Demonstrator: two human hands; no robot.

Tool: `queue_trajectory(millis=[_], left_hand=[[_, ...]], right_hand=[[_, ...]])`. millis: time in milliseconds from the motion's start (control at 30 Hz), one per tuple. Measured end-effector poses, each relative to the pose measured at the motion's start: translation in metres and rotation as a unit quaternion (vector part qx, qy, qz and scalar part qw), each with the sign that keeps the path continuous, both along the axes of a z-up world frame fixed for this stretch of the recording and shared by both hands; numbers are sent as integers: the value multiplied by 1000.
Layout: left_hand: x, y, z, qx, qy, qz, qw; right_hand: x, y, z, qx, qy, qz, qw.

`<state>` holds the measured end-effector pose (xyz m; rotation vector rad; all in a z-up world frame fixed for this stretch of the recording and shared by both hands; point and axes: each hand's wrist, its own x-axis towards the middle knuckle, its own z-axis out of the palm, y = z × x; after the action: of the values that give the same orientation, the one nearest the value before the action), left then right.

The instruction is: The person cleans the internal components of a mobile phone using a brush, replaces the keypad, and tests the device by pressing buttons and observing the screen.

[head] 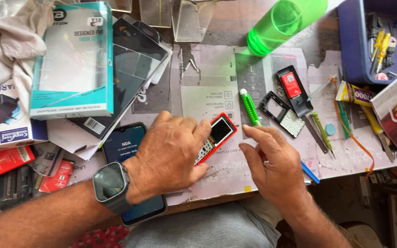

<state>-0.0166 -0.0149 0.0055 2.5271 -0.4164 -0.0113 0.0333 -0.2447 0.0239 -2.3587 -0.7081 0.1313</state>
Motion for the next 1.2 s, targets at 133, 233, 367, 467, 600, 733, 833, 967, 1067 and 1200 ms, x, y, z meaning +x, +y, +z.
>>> queue_trajectory(millis=[133,233,367,467,600,733,833,967,1067,1200], left_hand=[[0,1,1,-45,-5,20,999],[0,4,3,-77,-6,36,996],[1,7,4,-101,-81,48,990],[2,7,5,-102,-107,57,987],[2,10,6,-97,-136,60,984],[6,15,7,-224,-30,82,971],[13,18,4,-374,191,90,903],[17,22,-2,-466,288,36,836],[18,22,-8,-487,324,33,810],[18,23,-15,-493,312,22,812]], right_hand=[[-1,-6,-13,102,218,-87,967],[1,-5,-19,198,312,-127,921],[7,6,-24,340,390,-129,846],[11,13,-30,357,414,-126,828],[18,17,-42,430,473,-95,763],[26,18,-41,455,499,-73,734],[32,18,-32,440,508,-46,739],[39,25,-24,414,499,-20,761],[42,30,-22,385,485,-30,785],[43,33,-22,382,470,-9,796]])
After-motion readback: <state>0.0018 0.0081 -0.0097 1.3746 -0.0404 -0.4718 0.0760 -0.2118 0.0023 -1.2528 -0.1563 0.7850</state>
